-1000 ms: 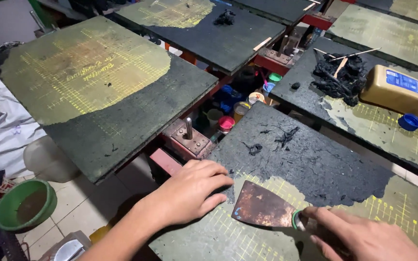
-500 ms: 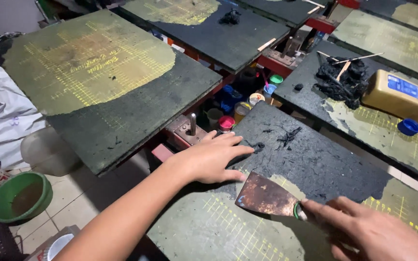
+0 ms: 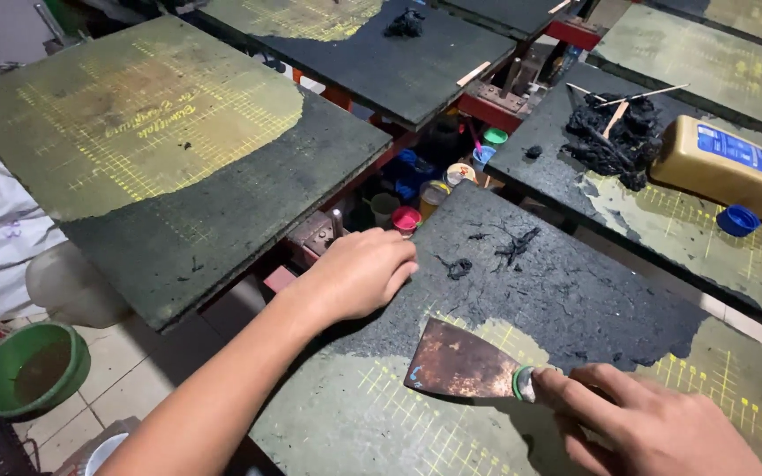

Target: Scraping dried ink or residue from a screen printing board using a metal putty knife.

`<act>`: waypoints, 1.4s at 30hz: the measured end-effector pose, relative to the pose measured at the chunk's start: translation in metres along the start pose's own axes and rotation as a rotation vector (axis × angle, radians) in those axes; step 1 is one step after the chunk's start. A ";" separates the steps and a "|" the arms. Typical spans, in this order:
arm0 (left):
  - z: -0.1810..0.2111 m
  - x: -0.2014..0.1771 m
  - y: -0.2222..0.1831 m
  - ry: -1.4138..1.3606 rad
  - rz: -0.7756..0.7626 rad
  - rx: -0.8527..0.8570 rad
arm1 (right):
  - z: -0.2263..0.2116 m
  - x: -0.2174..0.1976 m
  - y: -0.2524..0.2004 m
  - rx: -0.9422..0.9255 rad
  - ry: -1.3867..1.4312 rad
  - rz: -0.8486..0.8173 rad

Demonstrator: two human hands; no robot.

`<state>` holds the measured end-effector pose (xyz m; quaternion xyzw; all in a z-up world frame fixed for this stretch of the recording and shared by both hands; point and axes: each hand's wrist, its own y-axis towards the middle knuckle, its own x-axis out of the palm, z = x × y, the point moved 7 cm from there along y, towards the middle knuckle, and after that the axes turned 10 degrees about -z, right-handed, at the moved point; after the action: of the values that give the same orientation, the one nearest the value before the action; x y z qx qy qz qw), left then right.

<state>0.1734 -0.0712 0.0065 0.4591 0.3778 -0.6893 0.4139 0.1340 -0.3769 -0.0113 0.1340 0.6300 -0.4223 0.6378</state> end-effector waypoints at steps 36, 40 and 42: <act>0.031 -0.034 0.015 -0.142 0.001 0.063 | -0.045 -0.050 0.001 0.199 0.573 -0.697; 0.031 -0.031 -0.003 -0.106 0.055 0.146 | -0.023 -0.024 0.000 0.160 0.393 -0.629; 0.024 -0.019 -0.016 -0.160 -0.070 0.059 | -0.018 -0.026 0.005 0.051 0.449 -0.419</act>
<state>0.1555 -0.0822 0.0340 0.4012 0.3389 -0.7486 0.4048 0.1288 -0.3521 0.0078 0.1070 0.7583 -0.5202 0.3780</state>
